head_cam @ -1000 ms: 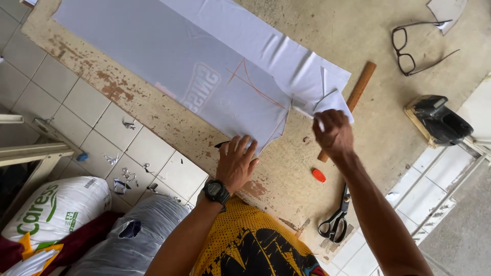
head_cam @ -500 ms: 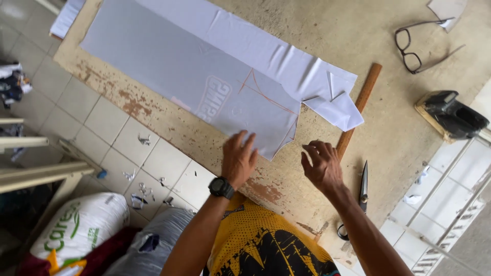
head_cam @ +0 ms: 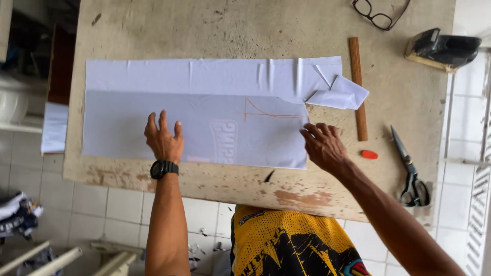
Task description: The person places a paper pattern on a large sheet of white fabric and cuts it out using scissors. They then place the cut pattern onto a black t-shirt, trace the outline, and cut the t-shirt to match the pattern shape.
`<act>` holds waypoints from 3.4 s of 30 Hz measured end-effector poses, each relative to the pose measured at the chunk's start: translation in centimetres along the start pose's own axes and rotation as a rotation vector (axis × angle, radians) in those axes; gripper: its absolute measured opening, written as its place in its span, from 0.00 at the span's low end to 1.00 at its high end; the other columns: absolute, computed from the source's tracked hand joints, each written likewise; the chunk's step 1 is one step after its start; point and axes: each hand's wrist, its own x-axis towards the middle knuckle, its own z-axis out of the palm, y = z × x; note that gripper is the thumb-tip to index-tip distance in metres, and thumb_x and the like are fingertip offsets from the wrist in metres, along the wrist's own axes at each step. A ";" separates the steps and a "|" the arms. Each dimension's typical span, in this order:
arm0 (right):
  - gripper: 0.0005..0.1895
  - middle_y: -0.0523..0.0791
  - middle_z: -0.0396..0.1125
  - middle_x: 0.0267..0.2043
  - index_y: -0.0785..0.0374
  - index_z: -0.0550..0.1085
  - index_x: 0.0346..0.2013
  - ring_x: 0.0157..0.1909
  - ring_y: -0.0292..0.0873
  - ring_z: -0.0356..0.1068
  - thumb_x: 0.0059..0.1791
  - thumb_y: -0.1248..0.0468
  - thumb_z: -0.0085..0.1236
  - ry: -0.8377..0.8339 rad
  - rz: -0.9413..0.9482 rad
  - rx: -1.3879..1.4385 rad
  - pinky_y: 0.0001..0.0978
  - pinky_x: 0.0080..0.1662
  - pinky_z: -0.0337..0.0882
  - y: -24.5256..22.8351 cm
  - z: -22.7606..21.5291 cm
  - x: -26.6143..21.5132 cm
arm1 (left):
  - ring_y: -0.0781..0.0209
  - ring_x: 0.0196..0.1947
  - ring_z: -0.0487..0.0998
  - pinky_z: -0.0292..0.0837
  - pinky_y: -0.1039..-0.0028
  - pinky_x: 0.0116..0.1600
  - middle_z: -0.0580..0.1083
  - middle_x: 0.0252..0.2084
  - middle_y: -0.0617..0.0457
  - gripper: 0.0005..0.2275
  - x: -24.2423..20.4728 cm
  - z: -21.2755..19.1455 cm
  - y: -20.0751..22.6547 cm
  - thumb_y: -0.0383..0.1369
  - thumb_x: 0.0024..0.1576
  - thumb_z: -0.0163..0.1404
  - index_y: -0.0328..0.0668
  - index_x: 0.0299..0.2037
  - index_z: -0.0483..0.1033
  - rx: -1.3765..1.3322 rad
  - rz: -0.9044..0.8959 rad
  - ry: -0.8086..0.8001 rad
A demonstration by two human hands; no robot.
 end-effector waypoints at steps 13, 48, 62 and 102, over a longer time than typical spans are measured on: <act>0.07 0.40 0.73 0.54 0.53 0.79 0.43 0.58 0.50 0.71 0.52 0.64 0.57 -0.149 0.244 -0.024 0.43 0.50 0.73 -2.9 0.1 0.7 | 0.40 0.52 0.79 0.79 0.46 0.49 0.74 0.57 0.52 0.17 6.1 3.5 -9.7 0.49 0.68 0.57 0.48 0.57 0.81 0.054 0.012 -0.137; 0.39 0.46 0.87 0.41 0.49 0.82 0.67 0.55 0.42 0.81 0.44 0.37 0.70 -0.773 1.268 0.280 0.41 0.62 0.72 13.6 -16.5 -22.4 | 0.31 0.86 0.48 0.38 0.30 0.84 0.43 0.88 0.38 0.41 -20.9 -0.7 32.9 0.52 0.69 0.51 0.45 0.85 0.41 -0.229 0.236 -0.387; 0.39 0.62 0.82 0.49 0.68 0.77 0.60 0.54 0.55 0.82 0.35 0.66 0.81 -0.958 0.930 0.679 0.46 0.55 0.79 20.2 -14.7 -0.8 | 0.44 0.86 0.53 0.46 0.33 0.83 0.48 0.88 0.57 0.40 -21.3 2.8 35.2 0.67 0.67 0.42 0.60 0.85 0.49 -0.009 0.174 -0.348; 0.30 0.56 0.80 0.29 0.75 0.80 0.52 0.31 0.50 0.80 0.41 0.65 0.83 -1.106 0.393 0.962 0.43 0.38 0.79 22.0 -4.0 4.9 | 0.41 0.87 0.38 0.31 0.33 0.82 0.45 0.89 0.59 0.37 -21.4 4.1 35.3 0.65 0.67 0.38 0.64 0.85 0.52 -0.039 0.131 -0.347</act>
